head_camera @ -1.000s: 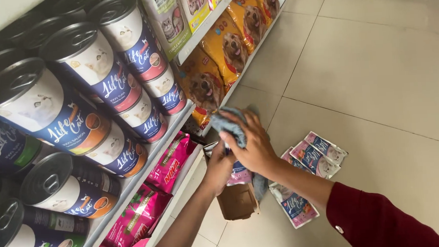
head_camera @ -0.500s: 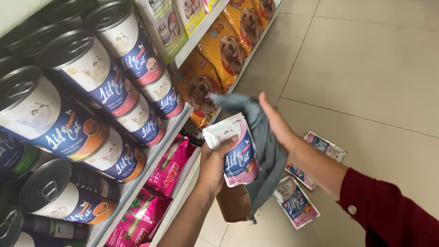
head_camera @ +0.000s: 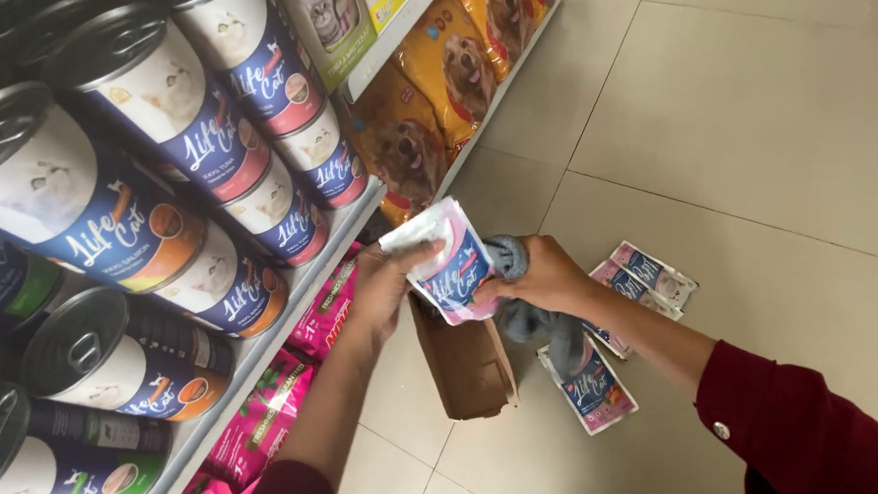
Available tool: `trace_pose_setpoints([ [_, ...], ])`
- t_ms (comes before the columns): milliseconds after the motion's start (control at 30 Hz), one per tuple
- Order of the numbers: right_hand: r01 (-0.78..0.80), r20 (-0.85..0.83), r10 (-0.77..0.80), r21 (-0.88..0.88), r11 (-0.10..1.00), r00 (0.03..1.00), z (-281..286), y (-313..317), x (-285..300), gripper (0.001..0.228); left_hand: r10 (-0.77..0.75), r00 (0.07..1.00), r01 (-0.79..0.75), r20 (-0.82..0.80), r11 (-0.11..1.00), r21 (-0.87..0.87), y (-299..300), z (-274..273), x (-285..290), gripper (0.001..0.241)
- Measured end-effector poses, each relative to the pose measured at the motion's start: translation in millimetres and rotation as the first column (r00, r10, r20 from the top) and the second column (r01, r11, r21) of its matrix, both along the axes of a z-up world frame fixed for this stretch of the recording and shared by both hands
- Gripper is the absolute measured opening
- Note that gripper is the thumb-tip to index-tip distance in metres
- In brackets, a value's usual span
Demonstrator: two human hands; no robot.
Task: Wiping down cat food pouches with a cloth and organizing them into a display box on a store shelf.
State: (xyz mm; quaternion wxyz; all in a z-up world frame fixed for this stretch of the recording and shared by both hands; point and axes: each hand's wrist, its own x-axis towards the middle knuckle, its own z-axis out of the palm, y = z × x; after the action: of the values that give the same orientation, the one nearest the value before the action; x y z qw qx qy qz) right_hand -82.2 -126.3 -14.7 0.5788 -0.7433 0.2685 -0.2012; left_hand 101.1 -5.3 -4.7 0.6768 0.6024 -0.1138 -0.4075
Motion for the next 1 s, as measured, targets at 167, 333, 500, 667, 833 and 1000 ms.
trace_pose_setpoints([
  [167,0.088,-0.101,-0.109,-0.186,0.979,0.989,-31.3,-41.0,-15.5,0.037,-0.106,0.92,0.081,0.376,0.993,0.081,1.5,-4.9,18.0,0.032],
  [333,0.299,-0.145,-0.311,-0.103,0.949,0.939,-44.9,-60.8,-31.6,0.021,-0.165,0.82,0.096,0.547,0.984,0.152,0.3,-81.0,29.6,0.029],
  [500,0.329,-0.183,-0.341,-0.093,0.94,0.922,-64.4,-70.5,-43.1,0.017,-0.231,0.782,0.073,0.579,0.956,0.283,0.4,-133.8,35.5,0.025],
  [667,0.307,-0.24,-0.313,-0.063,0.95,0.919,-85.4,-79.2,-45.3,0.018,-0.424,0.604,0.03,0.675,0.859,0.512,-5.1,-127.7,26.7,0.023],
  [833,0.238,-0.425,-0.274,-0.137,0.962,0.863,-72.4,-70.0,-43.7,0.028,-0.635,0.145,-0.085,0.759,0.756,0.649,-13.0,-126.0,21.9,0.012],
  [1000,0.028,-0.596,-0.125,-0.17,0.985,0.793,-98.0,-74.6,-50.5,0.049,-0.632,-0.211,-0.234,0.746,0.773,0.589,-25.0,-172.6,34.2,0.018],
])
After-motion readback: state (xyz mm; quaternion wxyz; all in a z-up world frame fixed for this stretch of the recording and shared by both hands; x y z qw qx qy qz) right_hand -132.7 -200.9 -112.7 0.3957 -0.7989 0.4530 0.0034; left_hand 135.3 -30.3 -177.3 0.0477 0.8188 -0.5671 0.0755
